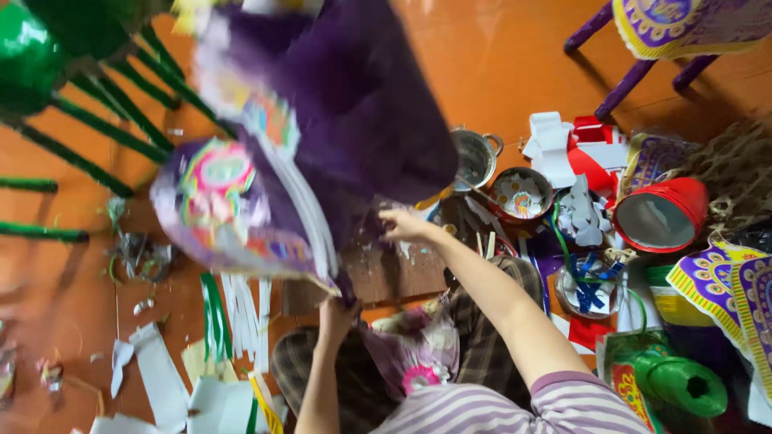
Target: Decorating a purple paper horse model with colorful paper and glue
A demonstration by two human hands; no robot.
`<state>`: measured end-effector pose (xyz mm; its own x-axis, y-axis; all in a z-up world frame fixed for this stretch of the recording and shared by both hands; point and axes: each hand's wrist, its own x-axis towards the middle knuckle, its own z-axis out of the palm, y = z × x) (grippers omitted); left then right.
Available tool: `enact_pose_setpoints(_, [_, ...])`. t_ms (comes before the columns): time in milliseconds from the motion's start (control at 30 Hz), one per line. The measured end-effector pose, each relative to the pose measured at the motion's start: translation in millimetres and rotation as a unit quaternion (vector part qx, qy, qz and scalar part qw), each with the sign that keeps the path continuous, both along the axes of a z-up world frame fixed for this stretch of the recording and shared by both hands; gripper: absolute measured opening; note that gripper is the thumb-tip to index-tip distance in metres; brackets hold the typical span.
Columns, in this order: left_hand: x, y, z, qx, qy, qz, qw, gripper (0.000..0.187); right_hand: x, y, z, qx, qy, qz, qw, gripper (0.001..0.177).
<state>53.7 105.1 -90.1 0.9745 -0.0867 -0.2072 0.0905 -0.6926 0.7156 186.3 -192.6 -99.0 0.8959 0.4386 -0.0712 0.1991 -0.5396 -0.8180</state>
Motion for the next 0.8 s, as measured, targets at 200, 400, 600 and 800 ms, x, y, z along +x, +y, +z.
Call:
enact_pose_setpoints(200, [60, 12, 10, -0.032, -0.105, 0.033, 0.993, 0.035, -22, 1, 14, 0.127, 0.147, -0.123, 0.973, 0.068])
enact_pose_setpoints(400, [92, -5, 46, -0.026, -0.071, 0.084, 0.994, 0.050, -19, -17, -14, -0.093, 0.078, -0.230, 0.966, 0.047])
enact_pose_setpoints(600, [110, -3, -18, 0.002, -0.146, 0.097, 0.985, 0.051, -47, 13, 75, -0.247, 0.017, -0.073, 0.966, 0.059])
enact_pose_setpoints(800, [126, 5, -37, 0.030, -0.146, 0.104, 0.983, 0.051, -26, 12, 51, 0.017, 0.029, -0.209, 0.977, 0.056])
